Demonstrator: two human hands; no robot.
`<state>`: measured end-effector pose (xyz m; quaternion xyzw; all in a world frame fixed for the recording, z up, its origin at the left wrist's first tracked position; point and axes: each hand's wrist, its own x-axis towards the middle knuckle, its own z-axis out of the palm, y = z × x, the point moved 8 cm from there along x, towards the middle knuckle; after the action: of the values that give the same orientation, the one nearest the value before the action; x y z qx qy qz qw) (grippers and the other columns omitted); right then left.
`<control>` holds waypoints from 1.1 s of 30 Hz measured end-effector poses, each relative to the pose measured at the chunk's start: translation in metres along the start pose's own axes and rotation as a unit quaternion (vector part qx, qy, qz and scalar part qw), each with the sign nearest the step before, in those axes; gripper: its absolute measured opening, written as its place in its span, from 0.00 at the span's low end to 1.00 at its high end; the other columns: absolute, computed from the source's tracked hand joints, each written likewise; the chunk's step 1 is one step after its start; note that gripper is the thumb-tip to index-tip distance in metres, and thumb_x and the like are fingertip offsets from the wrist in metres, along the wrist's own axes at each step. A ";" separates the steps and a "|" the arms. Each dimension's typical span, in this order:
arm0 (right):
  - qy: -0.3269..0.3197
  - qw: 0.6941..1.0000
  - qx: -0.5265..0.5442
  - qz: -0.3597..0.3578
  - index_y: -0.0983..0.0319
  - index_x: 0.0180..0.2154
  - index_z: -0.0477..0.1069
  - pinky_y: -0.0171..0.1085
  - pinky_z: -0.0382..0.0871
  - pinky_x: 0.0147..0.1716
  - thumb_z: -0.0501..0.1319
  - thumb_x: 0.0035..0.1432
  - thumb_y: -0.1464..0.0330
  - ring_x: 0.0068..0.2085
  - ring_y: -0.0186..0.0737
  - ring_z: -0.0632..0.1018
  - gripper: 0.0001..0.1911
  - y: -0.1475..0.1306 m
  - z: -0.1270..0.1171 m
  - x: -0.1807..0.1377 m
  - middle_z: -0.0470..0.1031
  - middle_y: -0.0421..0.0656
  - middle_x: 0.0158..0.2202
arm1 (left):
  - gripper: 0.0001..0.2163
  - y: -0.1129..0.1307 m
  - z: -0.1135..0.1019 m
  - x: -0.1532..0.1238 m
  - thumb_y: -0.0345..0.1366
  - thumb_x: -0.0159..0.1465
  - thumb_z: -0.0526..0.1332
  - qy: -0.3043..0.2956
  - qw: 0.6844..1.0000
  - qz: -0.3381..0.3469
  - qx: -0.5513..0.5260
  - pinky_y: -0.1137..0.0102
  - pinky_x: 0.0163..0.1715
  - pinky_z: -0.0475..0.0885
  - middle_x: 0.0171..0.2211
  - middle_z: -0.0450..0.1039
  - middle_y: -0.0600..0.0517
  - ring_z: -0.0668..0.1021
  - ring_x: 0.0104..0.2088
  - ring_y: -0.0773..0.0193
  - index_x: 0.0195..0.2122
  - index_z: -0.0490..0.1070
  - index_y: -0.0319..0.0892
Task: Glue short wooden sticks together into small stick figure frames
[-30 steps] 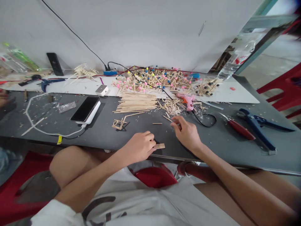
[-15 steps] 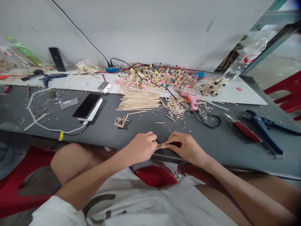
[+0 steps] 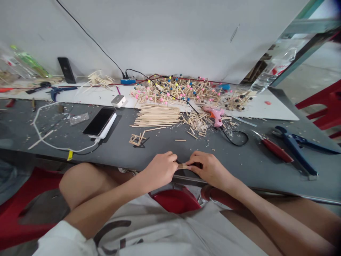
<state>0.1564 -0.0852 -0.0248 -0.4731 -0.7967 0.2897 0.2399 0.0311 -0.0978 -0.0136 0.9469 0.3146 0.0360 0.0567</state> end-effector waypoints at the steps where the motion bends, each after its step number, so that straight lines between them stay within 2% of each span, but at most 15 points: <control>1: -0.002 1.000 -0.001 0.000 0.59 0.35 0.79 0.35 0.69 0.33 0.63 0.59 0.72 0.33 0.36 0.77 0.06 0.000 0.000 0.000 0.77 0.42 0.35 | 0.11 0.000 0.000 0.000 0.30 0.67 0.56 0.001 1.000 -0.006 -0.001 0.67 0.26 0.65 0.31 0.69 0.47 0.71 0.34 0.59 0.29 0.75 0.39; 9: -0.026 0.999 0.006 0.026 0.59 0.35 0.78 0.34 0.68 0.33 0.64 0.58 0.73 0.32 0.35 0.75 0.05 0.002 0.002 0.000 0.77 0.41 0.35 | 0.09 -0.011 -0.001 0.000 0.33 0.66 0.60 0.015 0.998 -0.046 -0.048 0.69 0.29 0.66 0.31 0.72 0.50 0.74 0.36 0.61 0.31 0.77 0.41; 13: -0.038 0.998 0.023 0.038 0.59 0.36 0.78 0.32 0.66 0.29 0.63 0.59 0.69 0.29 0.34 0.74 0.04 0.006 -0.001 0.002 0.78 0.40 0.33 | 0.07 -0.011 -0.003 0.001 0.33 0.66 0.61 0.012 0.998 -0.034 -0.046 0.69 0.30 0.66 0.32 0.73 0.50 0.74 0.36 0.61 0.32 0.77 0.41; 16: -0.051 0.997 0.035 0.051 0.58 0.35 0.79 0.32 0.68 0.31 0.60 0.62 0.65 0.31 0.35 0.77 0.09 0.013 -0.002 0.006 0.80 0.40 0.32 | 0.08 -0.008 -0.005 0.001 0.32 0.67 0.59 0.006 0.999 -0.021 -0.032 0.69 0.30 0.66 0.32 0.72 0.49 0.74 0.36 0.61 0.32 0.77 0.40; 19: 0.015 0.993 -0.062 0.102 0.60 0.42 0.80 0.36 0.70 0.35 0.57 0.64 0.64 0.34 0.42 0.80 0.13 0.031 -0.014 0.010 0.81 0.45 0.36 | 0.09 -0.007 -0.006 0.001 0.32 0.67 0.58 0.003 0.999 -0.018 -0.028 0.69 0.30 0.67 0.32 0.72 0.49 0.74 0.36 0.61 0.33 0.77 0.39; 22: 0.094 0.965 -0.196 0.147 0.66 0.53 0.74 0.40 0.70 0.36 0.55 0.65 0.68 0.37 0.48 0.81 0.19 0.045 -0.030 0.009 0.81 0.52 0.38 | 0.10 -0.006 -0.005 0.001 0.32 0.68 0.58 -0.004 1.000 -0.016 -0.025 0.69 0.30 0.67 0.32 0.72 0.49 0.74 0.36 0.61 0.32 0.77 0.39; 25: 0.099 0.968 -0.197 0.122 0.68 0.57 0.70 0.39 0.70 0.38 0.54 0.64 0.69 0.38 0.46 0.81 0.22 0.047 -0.030 0.008 0.81 0.50 0.39 | 0.10 -0.006 -0.005 0.000 0.32 0.67 0.58 -0.009 1.000 -0.013 -0.021 0.69 0.30 0.67 0.32 0.72 0.49 0.74 0.37 0.60 0.32 0.76 0.39; 29: 0.100 0.981 -0.155 0.050 0.63 0.49 0.77 0.36 0.71 0.40 0.56 0.65 0.68 0.38 0.41 0.80 0.15 0.031 -0.024 0.002 0.81 0.46 0.41 | 0.08 -0.007 -0.005 0.000 0.32 0.67 0.59 -0.002 0.999 -0.016 -0.028 0.69 0.31 0.67 0.34 0.73 0.49 0.74 0.37 0.61 0.33 0.77 0.39; 31: 0.066 0.986 -0.155 0.019 0.61 0.47 0.78 0.35 0.71 0.38 0.55 0.66 0.66 0.36 0.40 0.80 0.15 0.018 -0.012 -0.001 0.80 0.45 0.38 | 0.07 -0.008 -0.005 0.000 0.32 0.67 0.59 0.002 0.999 -0.020 -0.028 0.69 0.31 0.67 0.34 0.72 0.50 0.74 0.37 0.61 0.33 0.76 0.40; 33: 0.014 0.983 -0.181 -0.004 0.59 0.49 0.77 0.35 0.71 0.36 0.53 0.68 0.65 0.37 0.41 0.81 0.17 0.007 0.001 -0.005 0.80 0.46 0.38 | 0.08 -0.008 -0.006 0.000 0.33 0.67 0.59 0.005 0.999 -0.019 -0.025 0.68 0.31 0.67 0.33 0.72 0.50 0.74 0.37 0.61 0.32 0.76 0.40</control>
<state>0.1615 -0.0871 -0.0307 -0.5100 -0.8342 0.1329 0.1624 0.0260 -0.0914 -0.0088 0.9387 0.3321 0.0471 0.0797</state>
